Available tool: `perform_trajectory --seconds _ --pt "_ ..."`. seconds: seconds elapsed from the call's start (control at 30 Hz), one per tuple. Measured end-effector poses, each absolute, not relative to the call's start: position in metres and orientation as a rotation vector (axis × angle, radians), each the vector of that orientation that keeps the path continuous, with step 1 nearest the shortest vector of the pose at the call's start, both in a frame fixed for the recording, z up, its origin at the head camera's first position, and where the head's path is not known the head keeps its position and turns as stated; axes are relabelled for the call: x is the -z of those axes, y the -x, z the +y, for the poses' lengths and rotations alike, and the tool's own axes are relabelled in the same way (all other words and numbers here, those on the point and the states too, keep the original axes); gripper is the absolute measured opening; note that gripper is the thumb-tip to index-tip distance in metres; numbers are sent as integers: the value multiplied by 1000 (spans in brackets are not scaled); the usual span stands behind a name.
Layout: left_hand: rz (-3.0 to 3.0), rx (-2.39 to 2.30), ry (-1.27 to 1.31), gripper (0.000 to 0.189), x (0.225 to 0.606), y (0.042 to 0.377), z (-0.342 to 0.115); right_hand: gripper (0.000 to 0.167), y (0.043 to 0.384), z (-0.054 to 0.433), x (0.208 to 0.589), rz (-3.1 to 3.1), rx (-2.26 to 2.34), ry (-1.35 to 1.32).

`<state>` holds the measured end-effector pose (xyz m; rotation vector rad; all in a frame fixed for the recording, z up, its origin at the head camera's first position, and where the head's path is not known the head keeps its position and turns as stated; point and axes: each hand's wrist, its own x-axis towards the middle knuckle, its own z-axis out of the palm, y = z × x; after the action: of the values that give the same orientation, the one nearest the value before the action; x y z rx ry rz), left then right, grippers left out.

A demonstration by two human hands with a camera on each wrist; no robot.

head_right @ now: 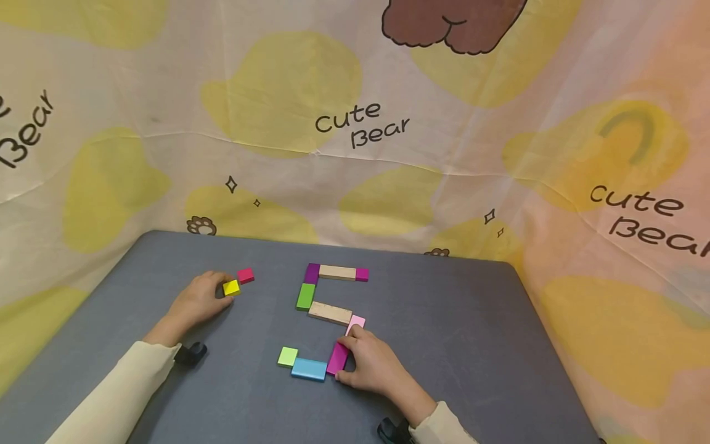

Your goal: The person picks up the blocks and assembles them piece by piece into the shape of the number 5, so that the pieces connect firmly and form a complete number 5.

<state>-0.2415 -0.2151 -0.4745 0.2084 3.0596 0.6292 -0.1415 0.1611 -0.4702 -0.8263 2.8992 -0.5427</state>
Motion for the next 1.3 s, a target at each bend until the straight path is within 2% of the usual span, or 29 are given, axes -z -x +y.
perform_trajectory --seconds 0.3,1.3 --pt "3056 -653 -224 39 476 242 -218 55 142 161 470 2887 550 807" --pt "3108 -733 -468 36 478 204 -188 56 142 160 468 2865 556 790"
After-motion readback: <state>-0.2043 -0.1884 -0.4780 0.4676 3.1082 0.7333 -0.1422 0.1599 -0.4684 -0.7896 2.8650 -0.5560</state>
